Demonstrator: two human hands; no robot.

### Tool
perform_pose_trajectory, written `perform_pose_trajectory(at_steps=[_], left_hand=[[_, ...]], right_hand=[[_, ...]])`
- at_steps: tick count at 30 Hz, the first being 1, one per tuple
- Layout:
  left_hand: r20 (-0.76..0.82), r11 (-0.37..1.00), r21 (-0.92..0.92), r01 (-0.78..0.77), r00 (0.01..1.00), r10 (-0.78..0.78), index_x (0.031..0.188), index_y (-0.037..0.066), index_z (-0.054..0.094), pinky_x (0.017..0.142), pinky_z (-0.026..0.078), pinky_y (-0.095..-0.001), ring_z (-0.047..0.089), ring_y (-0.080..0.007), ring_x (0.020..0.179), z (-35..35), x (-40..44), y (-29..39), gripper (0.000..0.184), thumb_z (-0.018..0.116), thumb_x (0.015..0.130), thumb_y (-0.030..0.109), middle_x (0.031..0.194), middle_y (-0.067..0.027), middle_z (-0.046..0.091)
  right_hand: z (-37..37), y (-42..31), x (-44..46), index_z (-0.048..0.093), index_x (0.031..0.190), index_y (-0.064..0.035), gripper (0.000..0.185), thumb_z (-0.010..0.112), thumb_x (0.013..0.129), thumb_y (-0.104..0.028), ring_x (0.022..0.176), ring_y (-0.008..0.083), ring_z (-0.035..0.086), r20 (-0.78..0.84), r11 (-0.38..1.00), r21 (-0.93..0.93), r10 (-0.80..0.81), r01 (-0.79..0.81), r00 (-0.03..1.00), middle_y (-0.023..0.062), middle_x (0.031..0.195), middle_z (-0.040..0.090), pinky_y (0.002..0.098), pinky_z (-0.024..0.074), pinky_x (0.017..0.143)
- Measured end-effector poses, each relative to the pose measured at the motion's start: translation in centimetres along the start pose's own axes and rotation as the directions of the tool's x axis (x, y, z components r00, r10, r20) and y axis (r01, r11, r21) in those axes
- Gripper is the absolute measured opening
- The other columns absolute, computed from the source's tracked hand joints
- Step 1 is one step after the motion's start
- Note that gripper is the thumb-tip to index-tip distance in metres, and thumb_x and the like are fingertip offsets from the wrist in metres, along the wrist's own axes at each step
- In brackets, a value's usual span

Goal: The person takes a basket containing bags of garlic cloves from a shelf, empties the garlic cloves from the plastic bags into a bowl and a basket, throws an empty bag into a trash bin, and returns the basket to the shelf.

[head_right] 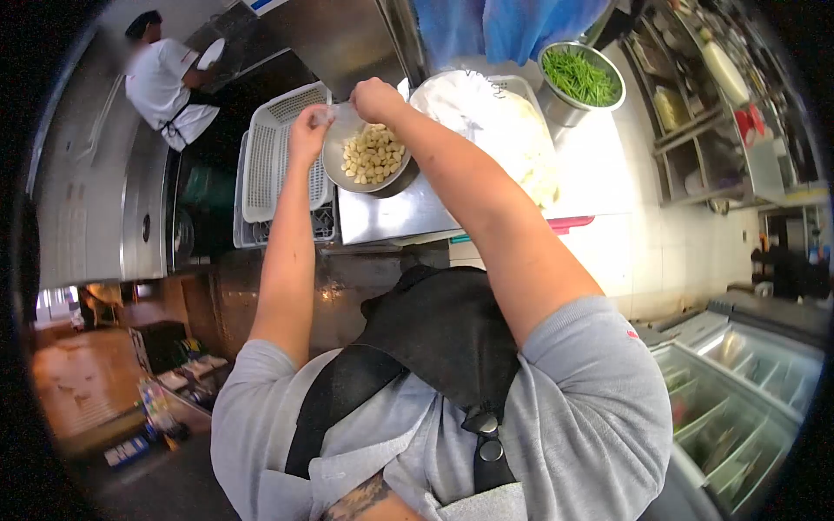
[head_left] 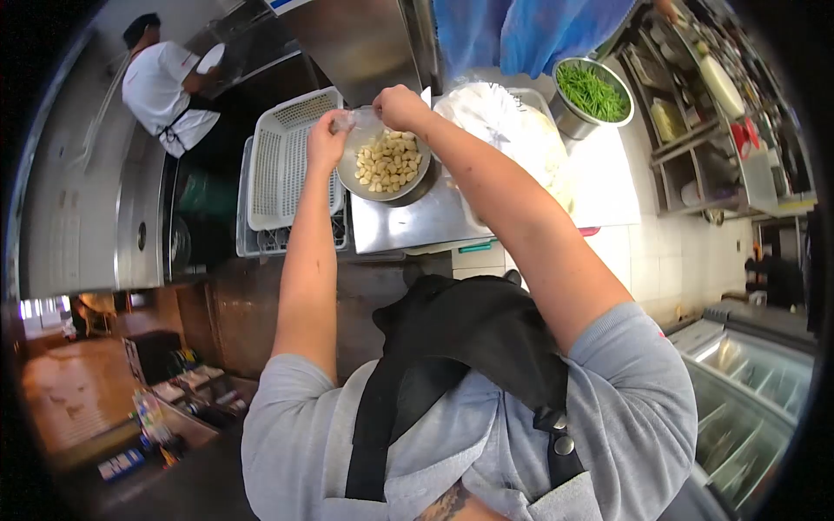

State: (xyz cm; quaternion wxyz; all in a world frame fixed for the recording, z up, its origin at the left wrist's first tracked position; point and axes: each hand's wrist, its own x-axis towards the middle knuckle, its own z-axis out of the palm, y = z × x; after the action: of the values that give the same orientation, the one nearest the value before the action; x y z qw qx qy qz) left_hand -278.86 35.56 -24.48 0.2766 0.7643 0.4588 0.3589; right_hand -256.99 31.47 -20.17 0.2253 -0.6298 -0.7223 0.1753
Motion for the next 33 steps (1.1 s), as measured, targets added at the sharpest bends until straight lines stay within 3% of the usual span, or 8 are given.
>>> perform_pose_trajectory(at_steps=[6, 16, 20, 22, 24, 26, 28, 33], left_hand=[[0.003, 0.914, 0.406, 0.002, 1.000, -0.003, 0.118, 0.009, 0.069, 0.089, 0.054, -0.0435, 0.070, -0.0357, 0.103, 0.3, -2.2, 8.0, 0.033, 0.070, 0.085, 0.009, 0.107, -0.0184, 0.073], [0.062, 0.872, 0.486, -0.046, 0.998, 0.018, 0.121, 0.011, 0.068, 0.091, 0.053, -0.0477, 0.066, -0.0417, 0.105, 1.5, -1.6, 8.9, 0.035, 0.064, 0.086, 0.008, 0.111, -0.0216, 0.070], [0.217, 0.900, 0.399, -0.177, 0.971, 0.095, 0.127, 0.009, 0.061, 0.095, 0.054, -0.0445, 0.064, -0.0397, 0.111, 1.7, 0.2, 10.1, 0.045, 0.071, 0.083, 0.005, 0.123, -0.0186, 0.066], [0.228, 0.913, 0.351, -0.210, 0.964, 0.134, 0.129, 0.008, 0.059, 0.096, 0.054, -0.0434, 0.065, -0.0372, 0.115, 1.0, 0.5, 10.1, 0.049, 0.074, 0.083, 0.006, 0.128, -0.0172, 0.064], [0.199, 0.962, -0.244, 0.120, 0.977, -0.072, 0.137, 0.011, 0.052, 0.100, 0.053, -0.0430, 0.063, -0.0337, 0.120, 0.1, 0.8, 10.1, 0.057, 0.073, 0.084, 0.006, 0.140, -0.0138, 0.057], [0.187, 0.951, -0.271, 0.147, 0.977, -0.098, 0.144, 0.013, 0.046, 0.104, 0.051, -0.0441, 0.061, -0.0324, 0.123, -1.7, 0.9, 8.3, 0.066, 0.072, 0.084, 0.005, 0.148, -0.0114, 0.049], [0.142, 0.999, 0.025, -0.044, 0.989, 0.040, 0.137, 0.009, 0.056, 0.101, 0.051, -0.0411, 0.063, -0.0320, 0.120, -2.1, 0.5, 4.3, 0.054, 0.073, 0.085, 0.011, 0.137, -0.0144, 0.059], [0.235, 0.935, 0.353, 0.032, 0.964, -0.122, 0.114, 0.002, 0.069, 0.096, 0.052, -0.0391, 0.066, -0.0316, 0.114, -1.7, -0.9, 2.6, 0.036, 0.075, 0.085, 0.022, 0.116, -0.0172, 0.070]], right_hand=[[-2.2, 0.5, -0.6, 0.078, 0.108, -0.0149, 0.033, 0.061, 0.081, -0.007, 0.102, 0.0361, 0.071, -0.044, 0.997, 0.042, -0.058, 0.059, 0.997, 0.0180, 0.106, 0.074, 0.0449, 0.0567, 0.091], [-1.2, 2.1, 0.2, 0.069, 0.120, -0.0080, 0.052, 0.080, 0.073, -0.027, 0.101, 0.0377, 0.070, -0.012, 0.963, -0.044, -0.268, 0.267, 0.963, 0.0194, 0.108, 0.073, 0.0442, 0.0550, 0.092], [-0.3, 2.4, 0.2, 0.056, 0.141, -0.0126, 0.089, 0.090, 0.062, -0.038, 0.105, 0.0385, 0.069, 0.141, 0.955, 0.121, -0.287, 0.271, 0.948, 0.0201, 0.114, 0.072, 0.0430, 0.0540, 0.096], [-0.3, 2.3, 0.3, 0.060, 0.139, -0.0134, 0.081, 0.087, 0.068, -0.039, 0.107, 0.0379, 0.068, 0.157, 0.978, 0.134, -0.180, 0.160, 0.971, 0.0202, 0.116, 0.071, 0.0425, 0.0537, 0.096], [0.0, 2.5, 0.9, 0.068, 0.128, -0.0110, 0.062, 0.083, 0.074, -0.038, 0.108, 0.0365, 0.069, 0.029, 0.984, 0.088, -0.156, 0.153, 0.987, 0.0187, 0.117, 0.071, 0.0423, 0.0537, 0.096], [-1.0, 2.3, 0.8, 0.073, 0.121, -0.0115, 0.050, 0.079, 0.079, -0.038, 0.106, 0.0362, 0.069, 0.008, 0.979, 0.153, -0.141, 0.138, 0.990, 0.0192, 0.114, 0.072, 0.0424, 0.0539, 0.096], [-0.5, 2.9, 1.2, 0.074, 0.118, -0.0107, 0.049, 0.079, 0.079, -0.040, 0.105, 0.0362, 0.069, 0.049, 0.977, 0.179, -0.124, 0.114, 0.991, 0.0195, 0.109, 0.073, 0.0429, 0.0537, 0.096], [-0.7, 2.5, 1.7, 0.075, 0.118, -0.0113, 0.044, 0.078, 0.081, -0.036, 0.103, 0.0369, 0.069, 0.016, 0.980, 0.137, -0.144, 0.141, 0.989, 0.0190, 0.109, 0.073, 0.0426, 0.0538, 0.095]])
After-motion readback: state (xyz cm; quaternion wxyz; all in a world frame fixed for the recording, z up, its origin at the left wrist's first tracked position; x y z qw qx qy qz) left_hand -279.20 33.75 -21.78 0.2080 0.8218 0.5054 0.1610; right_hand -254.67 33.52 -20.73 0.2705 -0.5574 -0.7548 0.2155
